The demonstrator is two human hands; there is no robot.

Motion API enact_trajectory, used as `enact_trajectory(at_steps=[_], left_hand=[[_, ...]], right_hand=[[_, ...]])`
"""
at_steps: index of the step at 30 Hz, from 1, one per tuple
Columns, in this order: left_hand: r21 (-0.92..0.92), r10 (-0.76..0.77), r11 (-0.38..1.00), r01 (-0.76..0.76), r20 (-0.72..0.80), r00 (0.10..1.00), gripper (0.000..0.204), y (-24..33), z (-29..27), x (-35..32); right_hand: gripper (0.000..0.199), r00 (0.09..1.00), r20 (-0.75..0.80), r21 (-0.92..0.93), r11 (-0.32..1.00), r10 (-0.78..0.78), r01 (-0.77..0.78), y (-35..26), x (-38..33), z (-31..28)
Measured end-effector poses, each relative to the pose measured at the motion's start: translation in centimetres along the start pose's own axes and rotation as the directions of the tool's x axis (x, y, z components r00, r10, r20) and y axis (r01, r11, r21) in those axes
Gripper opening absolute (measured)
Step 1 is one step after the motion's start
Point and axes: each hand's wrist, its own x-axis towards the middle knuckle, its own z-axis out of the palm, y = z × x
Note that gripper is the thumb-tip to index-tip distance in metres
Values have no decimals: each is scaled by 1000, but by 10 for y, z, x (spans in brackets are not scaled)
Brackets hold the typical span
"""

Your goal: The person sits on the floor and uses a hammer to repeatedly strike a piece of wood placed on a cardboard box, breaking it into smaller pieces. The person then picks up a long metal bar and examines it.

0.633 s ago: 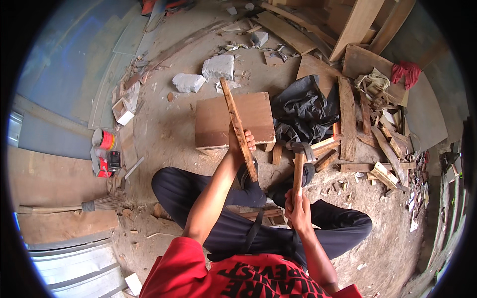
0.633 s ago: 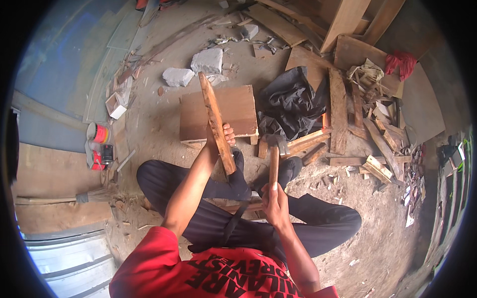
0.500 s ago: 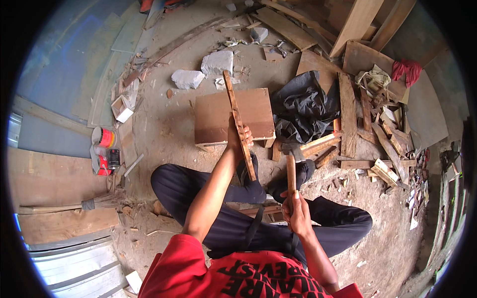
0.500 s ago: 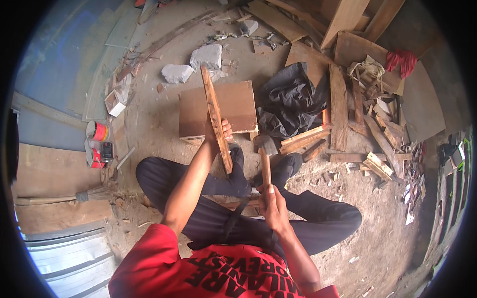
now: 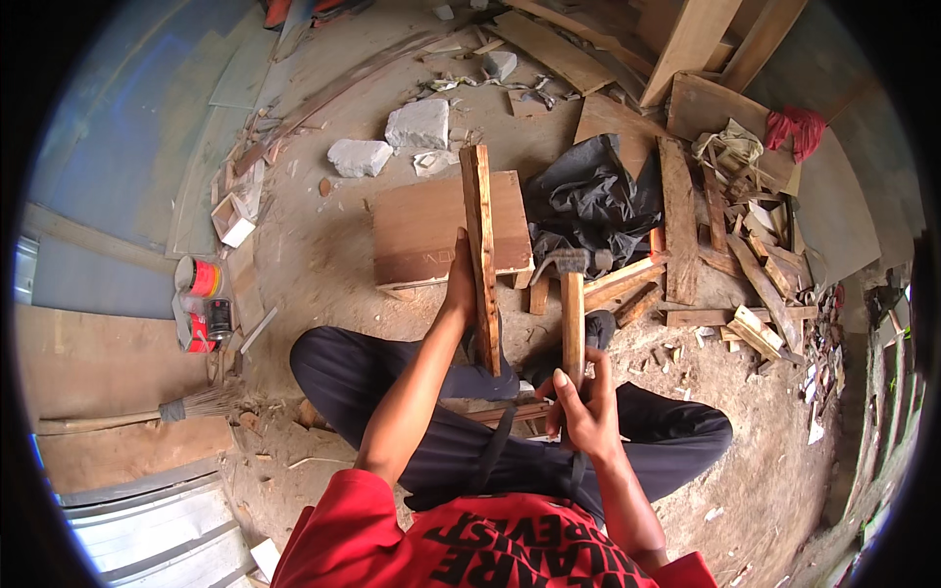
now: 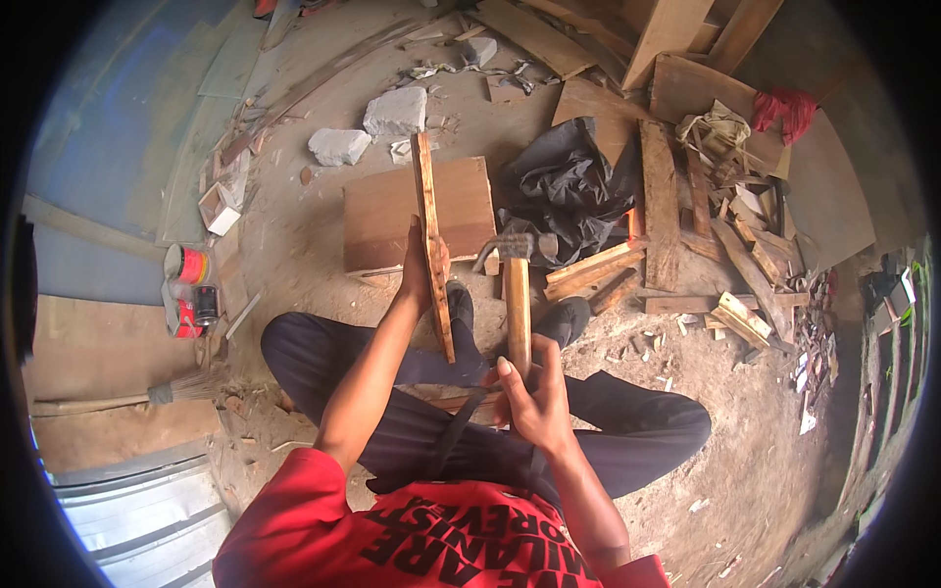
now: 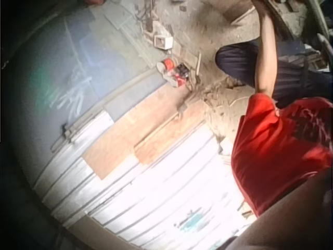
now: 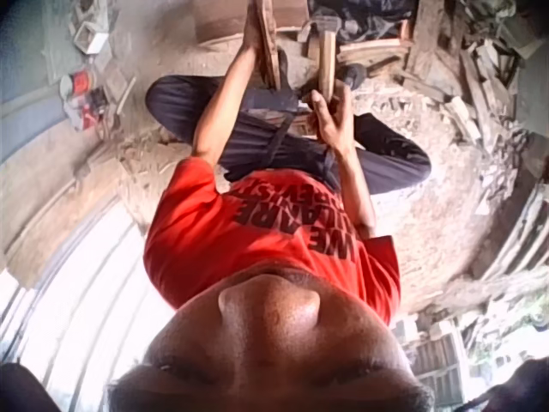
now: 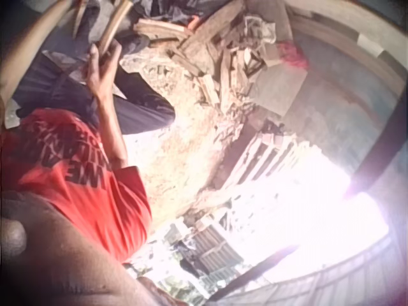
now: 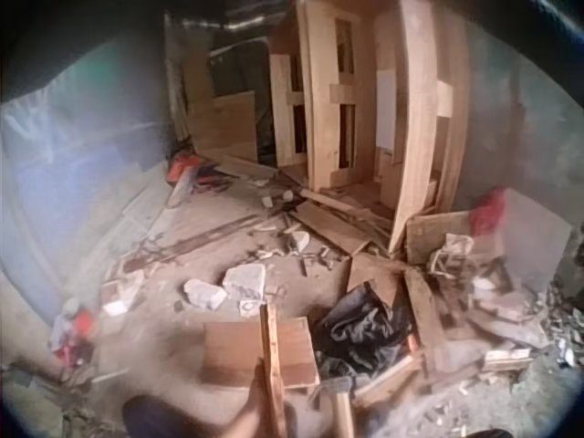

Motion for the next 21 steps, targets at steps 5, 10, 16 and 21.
enact_trajectory(at_steps=[5, 10, 16, 21], left_hand=[[206, 83, 976, -73, -43, 996, 65, -14, -1, 3], [406, 143, 908, -103, -68, 987, 82, -23, -15, 7], [579, 268, 804, -135, -151, 951, 83, -8, 6, -15], [710, 233, 694, -124, -58, 971, 83, 15, -10, 7]], right_hand=[[37, 989, -29, -100, 985, -147, 144, -7, 19, 0], [39, 975, -65, -232, 953, -215, 195, -21, 35, 11], [43, 941, -49, -526, 809, -335, 261, -23, 40, 12], [44, 912, 70, -578, 729, -403, 367, -25, 41, 0]])
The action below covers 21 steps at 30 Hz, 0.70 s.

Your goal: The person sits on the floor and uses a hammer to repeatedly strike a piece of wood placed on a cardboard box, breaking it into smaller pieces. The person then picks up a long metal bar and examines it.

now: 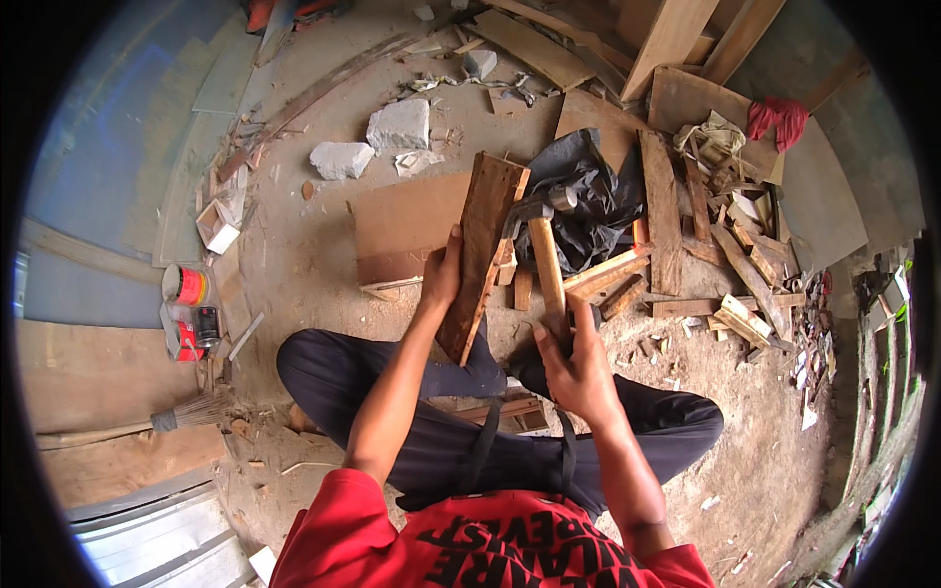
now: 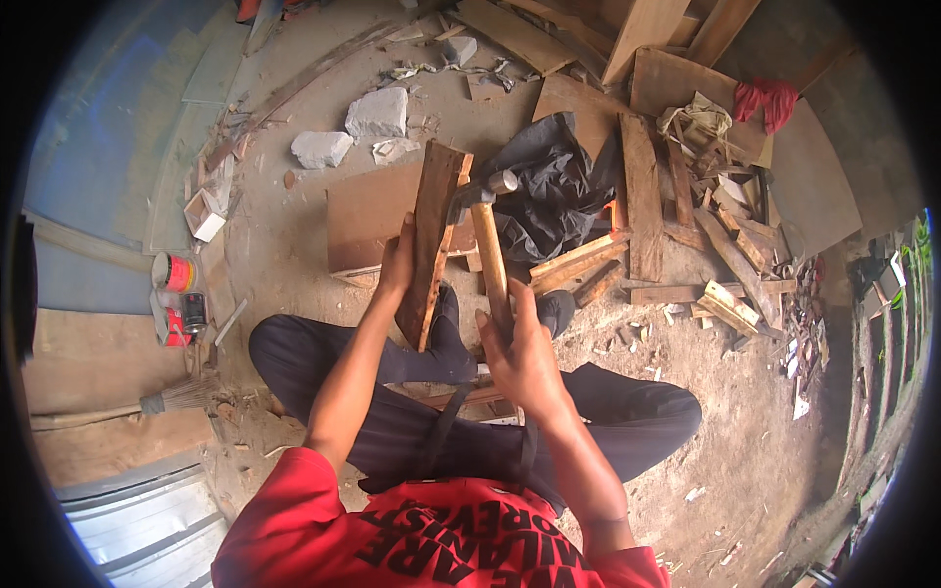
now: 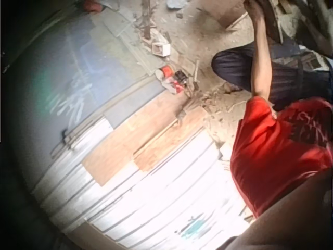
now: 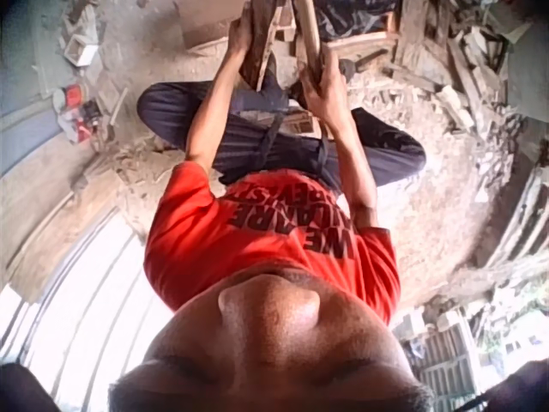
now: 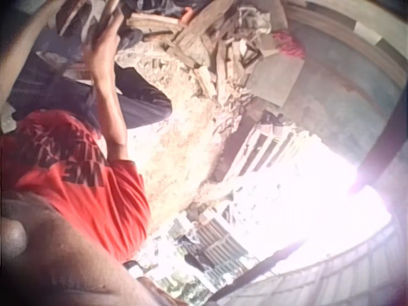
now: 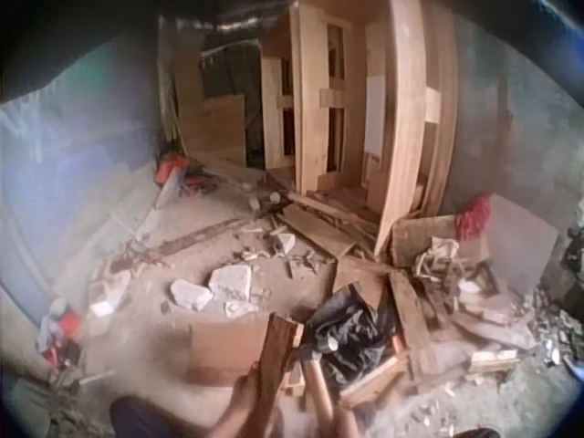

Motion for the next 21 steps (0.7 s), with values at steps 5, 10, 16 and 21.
enact_trajectory(at_steps=[5, 10, 16, 21], left_hand=[[-1, 149, 989, -149, 25, 989, 77, -4, -5, 10], [-86, 81, 994, -74, 82, 993, 73, -25, -4, 19], [-198, -38, 979, 54, 88, 995, 67, -123, 3, 20], [-486, -235, 860, 156, -104, 966, 88, -122, 54, -9]], right_hand=[[49, 905, 276, 511, 748, 324, -424, -19, 13, -16], [37, 874, 304, 595, 641, 379, -484, -17, 22, -17], [33, 867, 339, 654, 571, 366, -497, -1, 22, -6], [30, 863, 367, 634, 585, 348, -506, -1, 14, 7]])
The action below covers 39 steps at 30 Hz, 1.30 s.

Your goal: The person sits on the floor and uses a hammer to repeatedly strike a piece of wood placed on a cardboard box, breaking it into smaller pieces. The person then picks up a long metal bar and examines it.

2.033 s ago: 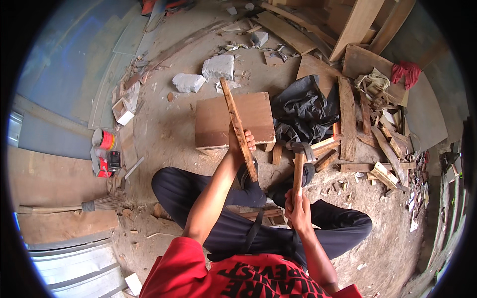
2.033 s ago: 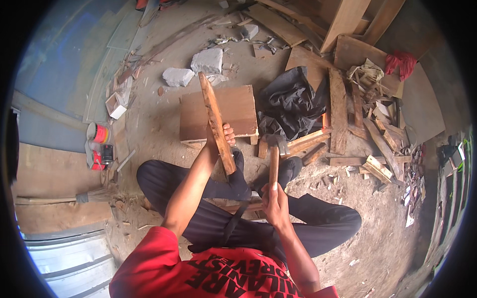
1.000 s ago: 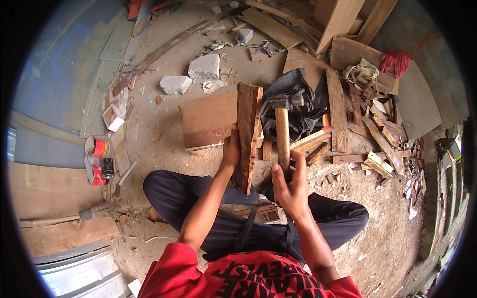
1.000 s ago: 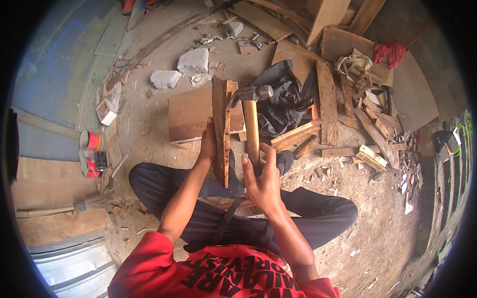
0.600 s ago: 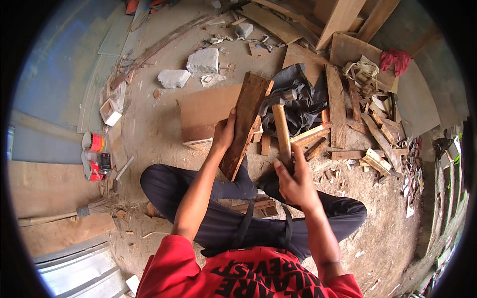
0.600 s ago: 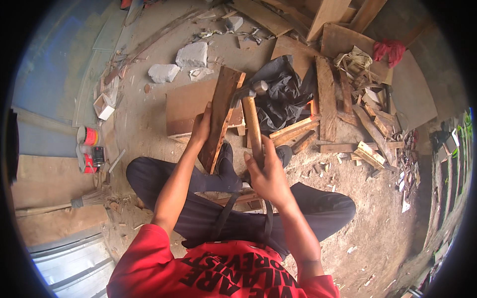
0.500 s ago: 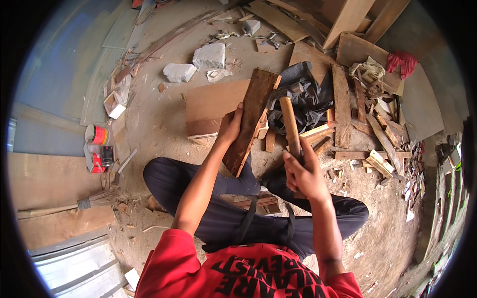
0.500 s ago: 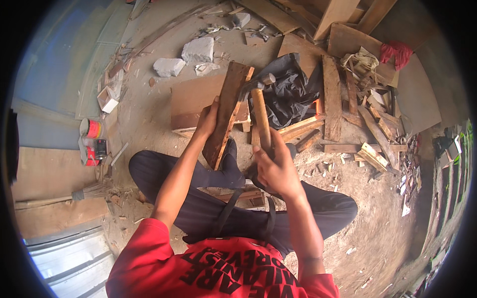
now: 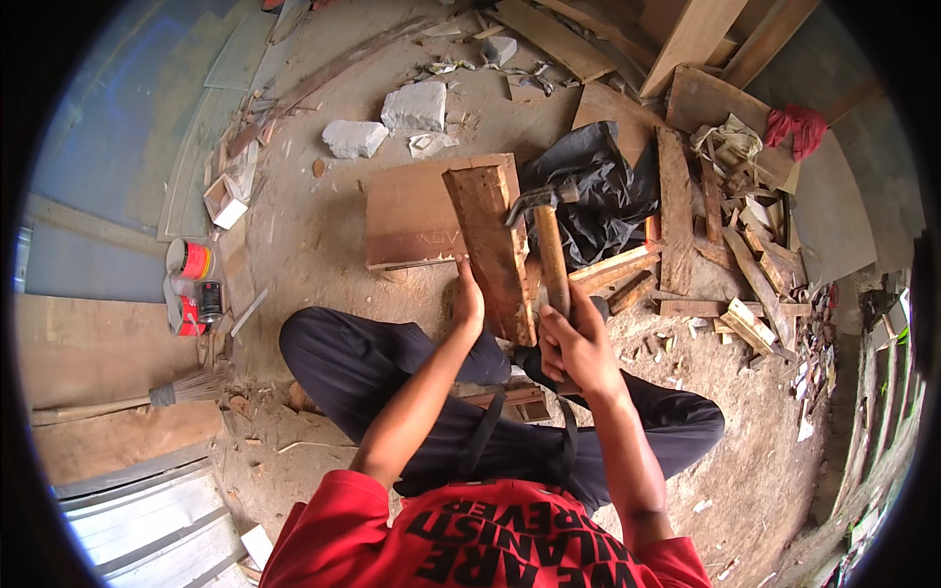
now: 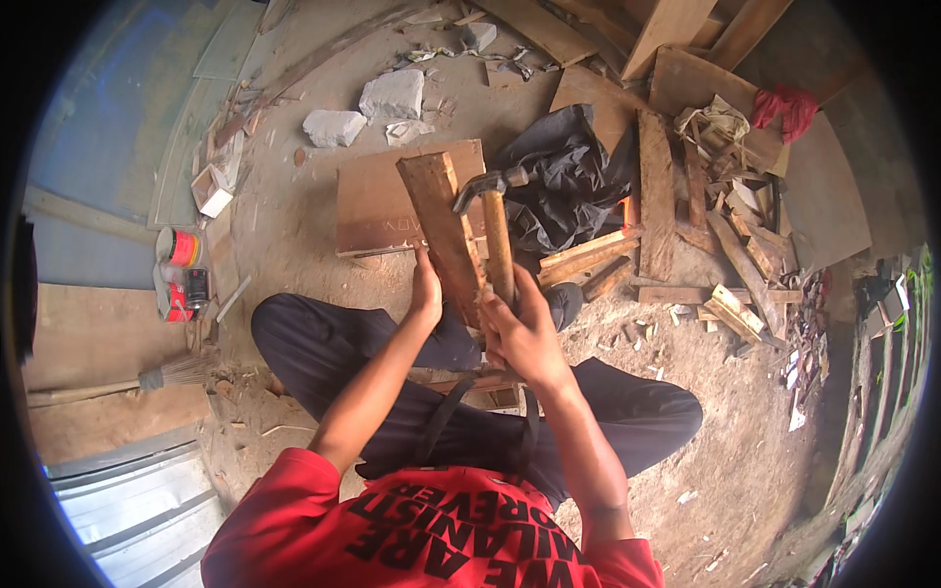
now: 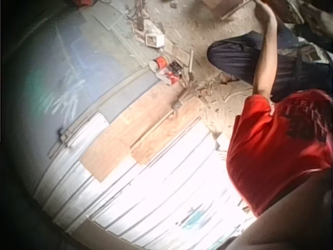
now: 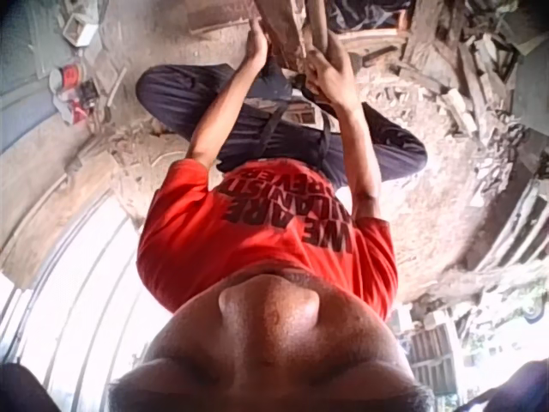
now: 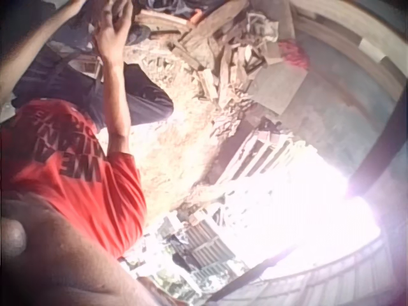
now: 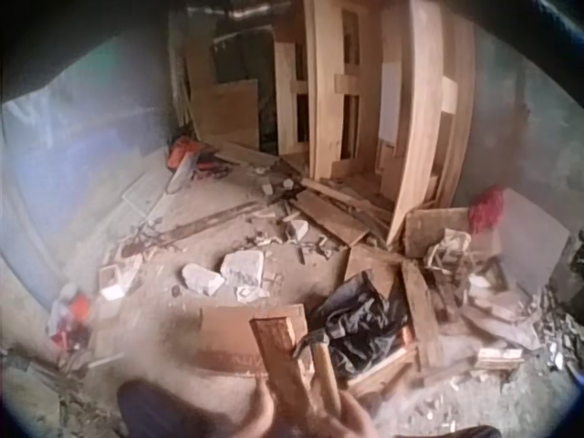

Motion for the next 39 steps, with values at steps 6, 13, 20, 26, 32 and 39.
enact_trajectory(at_steps=[6, 13, 20, 26, 32, 39], left_hand=[[-208, 36, 977, -53, -85, 996, 79, 12, 12, 10], [231, 417, 890, -392, -69, 906, 73, 104, 11, 3], [586, 707, 541, -603, 71, 704, 75, 162, -10, 29], [727, 659, 535, -431, -40, 751, 83, 244, -154, 95], [432, 422, 831, -351, -79, 903, 74, 166, -91, 115], [329, -26, 944, 13, 34, 999, 77, 112, -51, 96]], right_hand=[[34, 999, 19, -122, 992, 47, -44, -9, -19, 6], [49, 998, 49, -296, 953, -49, 61, -14, -18, -13], [34, 994, 89, -292, 956, 68, -39, -31, -29, -24], [45, 982, 126, -715, 699, 141, -9, -55, -104, -64], [40, 989, 80, -261, 960, 124, -99, -41, -53, -69], [34, 995, -62, -187, 979, 72, -82, -29, -19, -84]])
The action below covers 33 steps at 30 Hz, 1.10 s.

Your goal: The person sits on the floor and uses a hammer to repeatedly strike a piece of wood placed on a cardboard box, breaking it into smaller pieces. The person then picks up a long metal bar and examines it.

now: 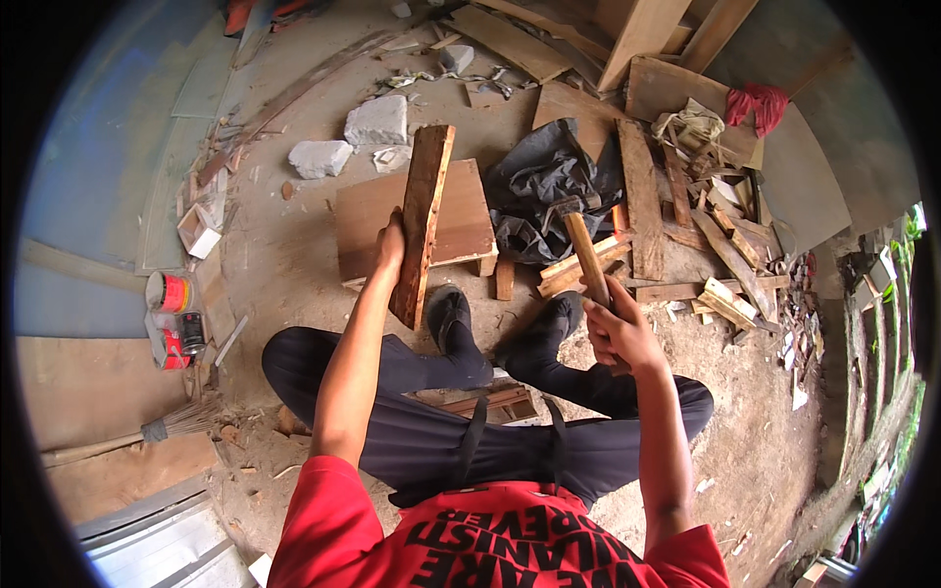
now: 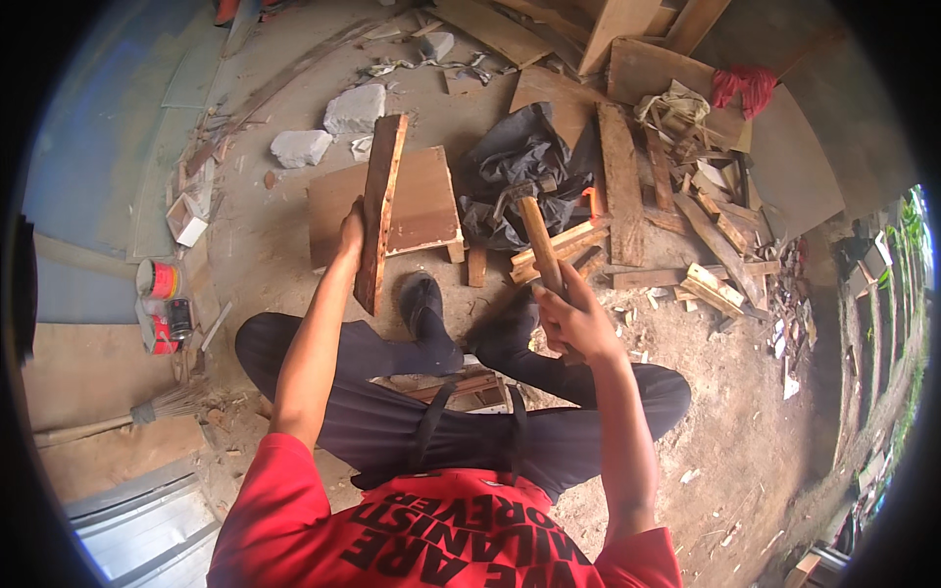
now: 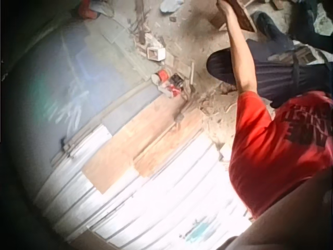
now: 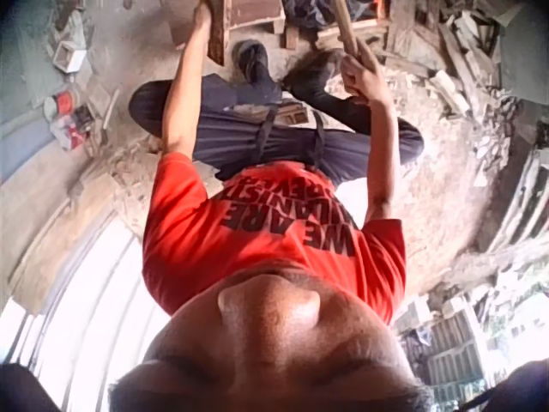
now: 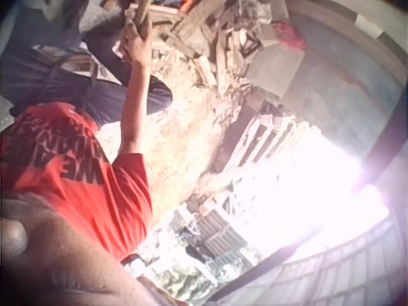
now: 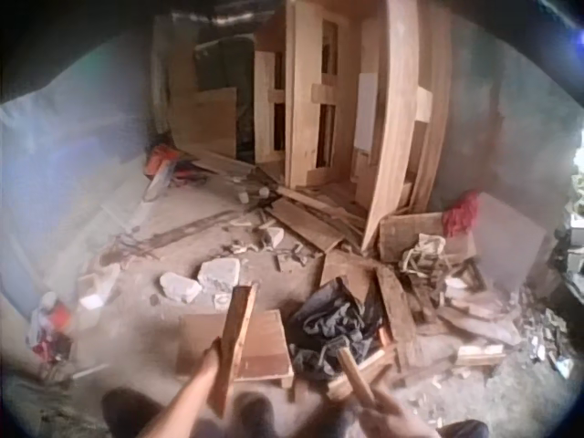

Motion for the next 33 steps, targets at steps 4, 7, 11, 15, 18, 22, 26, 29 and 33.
enact_trajectory(at_steps=[4, 7, 11, 15, 18, 22, 26, 29, 33], left_hand=[[280, 60, 959, -50, -26, 998, 77, 18, 29, -45], [290, 65, 956, -50, -43, 997, 78, 0, 25, -40], [217, 102, 973, -85, -68, 992, 77, -8, 37, -50], [143, 29, 989, -26, -15, 999, 78, -16, 31, -41], [138, 54, 989, -50, -30, 998, 78, -21, 28, -40], [68, 61, 996, -58, -38, 997, 78, -30, 31, -31], [21, 14, 1000, -14, 28, 1000, 78, -38, 39, -27], [-37, -23, 999, 26, 86, 996, 78, -47, 43, -20], [-76, -23, 997, 30, 93, 995, 76, -73, 38, 2]], right_hand=[[29, 981, -171, -128, 989, -93, 72, 22, 32, -21], [30, 933, -232, -413, 896, -275, 162, 48, 69, -33], [42, 808, -284, -747, 647, -517, 151, 128, 120, -62], [40, 822, -258, -720, 669, -507, 186, 171, 136, -73], [35, 829, -261, -724, 669, -494, 170, 182, 138, -72], [24, 775, -312, -706, 680, -549, 198, 191, 144, -64], [23, 786, -338, -686, 707, -518, 171, 189, 147, -70], [29, 785, -378, -720, 689, -491, 84, 195, 148, -74], [38, 764, -357, -755, 648, -538, 103, 193, 150, -63]])
